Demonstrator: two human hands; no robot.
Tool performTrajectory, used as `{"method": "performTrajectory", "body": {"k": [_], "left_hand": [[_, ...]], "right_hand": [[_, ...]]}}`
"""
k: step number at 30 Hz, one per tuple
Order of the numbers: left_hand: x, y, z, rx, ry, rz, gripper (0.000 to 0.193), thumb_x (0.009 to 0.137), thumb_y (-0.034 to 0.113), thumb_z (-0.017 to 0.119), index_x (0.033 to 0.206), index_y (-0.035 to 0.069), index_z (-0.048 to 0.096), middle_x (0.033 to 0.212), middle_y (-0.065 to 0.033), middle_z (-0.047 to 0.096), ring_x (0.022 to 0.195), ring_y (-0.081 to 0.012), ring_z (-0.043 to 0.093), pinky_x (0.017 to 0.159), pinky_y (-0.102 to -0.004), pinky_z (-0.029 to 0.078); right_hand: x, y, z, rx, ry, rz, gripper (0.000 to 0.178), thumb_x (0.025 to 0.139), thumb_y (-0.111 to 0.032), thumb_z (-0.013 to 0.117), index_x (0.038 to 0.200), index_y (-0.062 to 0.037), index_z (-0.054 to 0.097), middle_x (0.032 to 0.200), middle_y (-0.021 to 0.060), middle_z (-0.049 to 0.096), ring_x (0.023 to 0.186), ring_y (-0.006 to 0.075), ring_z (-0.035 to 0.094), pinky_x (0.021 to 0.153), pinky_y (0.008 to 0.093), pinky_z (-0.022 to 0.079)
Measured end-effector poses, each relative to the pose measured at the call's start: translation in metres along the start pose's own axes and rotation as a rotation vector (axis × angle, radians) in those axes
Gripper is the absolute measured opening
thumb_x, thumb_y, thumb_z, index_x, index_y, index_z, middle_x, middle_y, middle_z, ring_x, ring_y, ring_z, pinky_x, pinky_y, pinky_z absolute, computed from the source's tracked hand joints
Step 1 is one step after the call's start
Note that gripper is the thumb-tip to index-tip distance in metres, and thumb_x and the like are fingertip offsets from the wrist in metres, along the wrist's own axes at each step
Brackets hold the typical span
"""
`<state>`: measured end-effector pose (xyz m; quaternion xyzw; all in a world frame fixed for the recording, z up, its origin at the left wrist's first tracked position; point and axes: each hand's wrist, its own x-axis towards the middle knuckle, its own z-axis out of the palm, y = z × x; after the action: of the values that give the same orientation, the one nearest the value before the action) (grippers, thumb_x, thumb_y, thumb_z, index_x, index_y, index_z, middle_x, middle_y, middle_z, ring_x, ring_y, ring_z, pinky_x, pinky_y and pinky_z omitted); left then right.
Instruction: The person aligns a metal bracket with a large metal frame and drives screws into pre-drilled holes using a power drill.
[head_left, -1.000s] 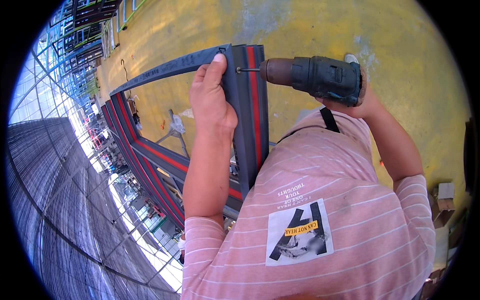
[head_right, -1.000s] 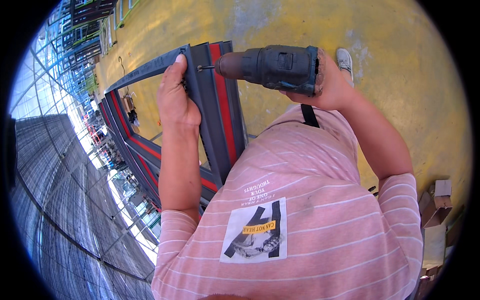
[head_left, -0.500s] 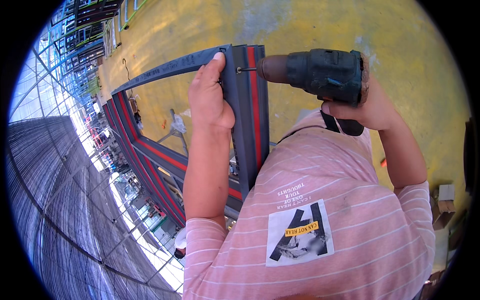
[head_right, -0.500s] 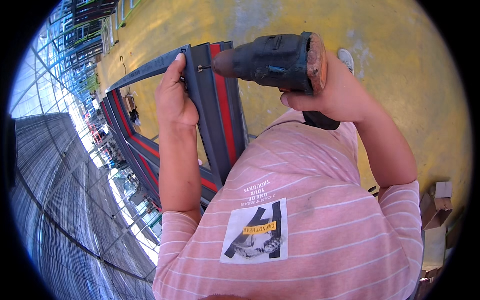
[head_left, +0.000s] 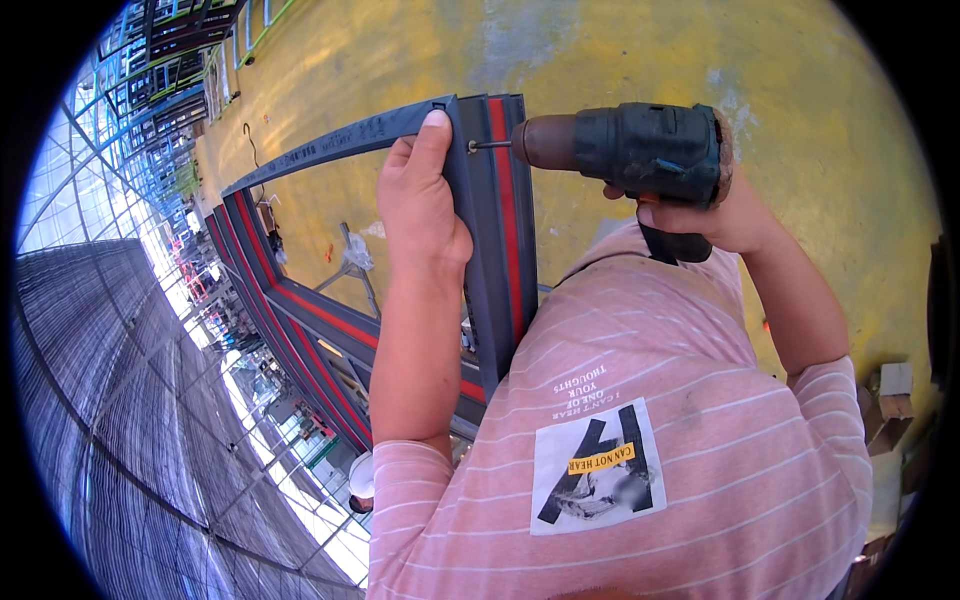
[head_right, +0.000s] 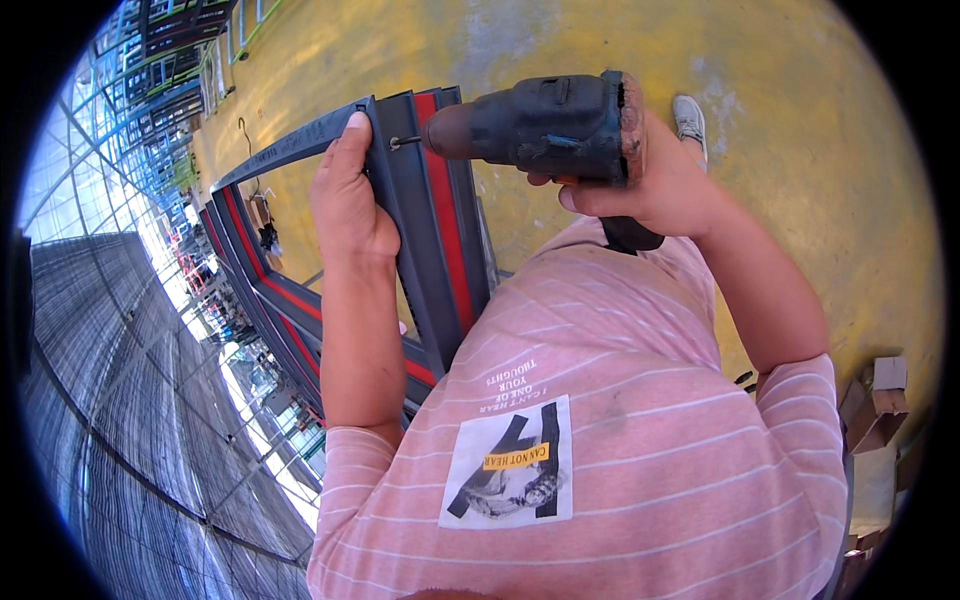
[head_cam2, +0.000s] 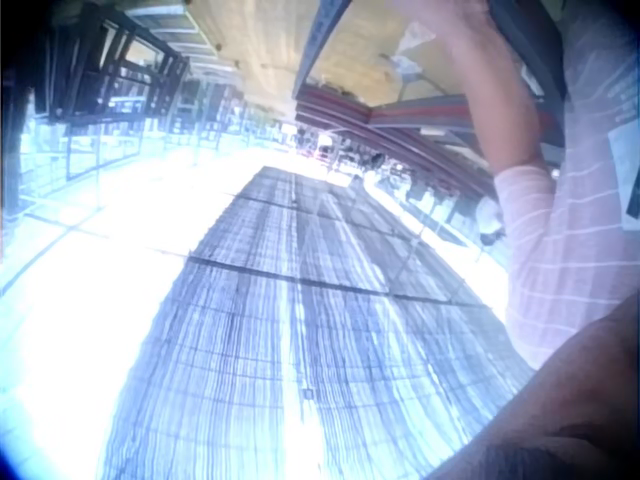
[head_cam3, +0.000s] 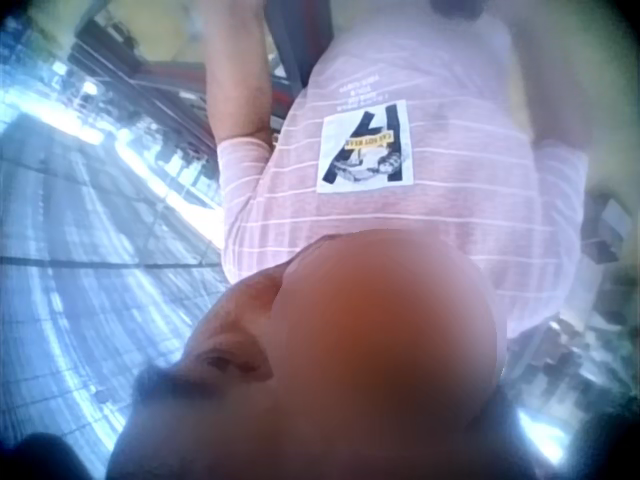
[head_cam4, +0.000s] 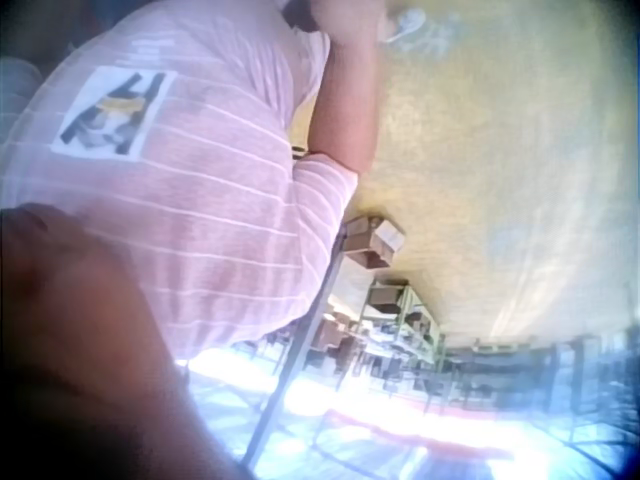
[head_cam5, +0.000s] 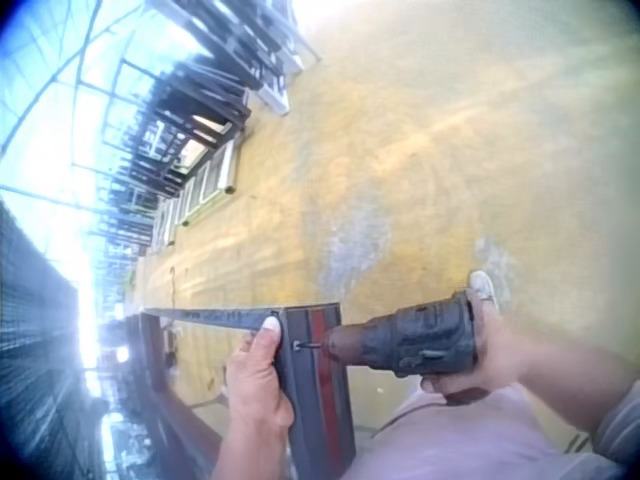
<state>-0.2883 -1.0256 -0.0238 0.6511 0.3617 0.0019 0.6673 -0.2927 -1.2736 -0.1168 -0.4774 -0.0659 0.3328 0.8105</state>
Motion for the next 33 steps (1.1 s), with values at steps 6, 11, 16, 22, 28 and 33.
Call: {"method": "performTrajectory", "body": {"k": [6,11,16,22,28,33], "left_hand": [[-0.001,0.003,0.004,-0.023,0.022,0.001,0.019,0.095,0.017,0.061,0.101,0.000,0.066,0.092,-0.0102,0.071,0.078,-0.0191,0.070,0.071,-0.0325,0.060],[0.000,-0.001,0.002,-0.025,0.045,0.024,0.018,0.095,0.016,0.062,0.102,0.000,0.065,0.092,-0.0098,0.071,0.078,-0.0188,0.070,0.071,-0.0323,0.060],[0.000,-0.002,0.002,-0.011,0.090,0.056,0.016,0.093,0.013,0.065,0.101,0.000,0.065,0.092,-0.0094,0.070,0.078,-0.0181,0.069,0.071,-0.0316,0.059],[-0.001,-0.001,0.003,-0.026,0.092,0.071,0.015,0.091,0.012,0.067,0.099,-0.001,0.064,0.091,-0.0090,0.069,0.078,-0.0176,0.069,0.070,-0.0306,0.059],[-0.001,-0.004,-0.003,-0.050,0.082,0.094,0.011,0.090,0.010,0.069,0.094,0.001,0.064,0.089,-0.0082,0.068,0.076,-0.0160,0.067,0.069,-0.0293,0.058],[-0.002,0.001,0.004,0.000,0.119,0.131,0.017,0.091,0.013,0.069,0.081,0.004,0.059,0.078,-0.0045,0.064,0.066,-0.0110,0.061,0.062,-0.0257,0.052]], "right_hand": [[0.004,0.006,-0.006,-0.008,-0.072,-0.044,0.034,0.074,0.001,0.071,0.108,-0.0018,0.064,0.089,0.0048,0.068,0.082,0.0121,0.062,0.076,0.0295,0.051],[0.012,0.012,-0.015,-0.435,-0.073,-0.325,0.032,0.069,-0.004,0.077,0.099,-0.0013,0.067,0.087,0.0071,0.069,0.077,0.0166,0.061,0.076,0.0319,0.051],[0.013,0.016,-0.025,-0.492,-0.045,-0.245,0.036,0.065,-0.008,0.081,0.097,-0.0011,0.068,0.088,0.0109,0.070,0.076,0.0194,0.061,0.077,0.0327,0.051],[0.026,0.041,-0.033,-0.298,-0.144,-0.274,0.050,0.067,-0.013,0.081,0.111,0.0025,0.065,0.102,0.0122,0.071,0.086,0.0173,0.065,0.085,0.0309,0.052],[0.031,0.036,-0.036,-0.497,-0.177,-0.401,0.057,0.070,-0.015,0.079,0.120,0.0041,0.062,0.109,0.0128,0.070,0.093,0.0157,0.065,0.088,0.0307,0.051],[0.036,0.039,-0.038,-0.488,-0.148,-0.413,0.056,0.068,-0.016,0.080,0.119,0.0026,0.063,0.107,0.0123,0.070,0.090,0.0171,0.065,0.086,0.0308,0.052]]}}
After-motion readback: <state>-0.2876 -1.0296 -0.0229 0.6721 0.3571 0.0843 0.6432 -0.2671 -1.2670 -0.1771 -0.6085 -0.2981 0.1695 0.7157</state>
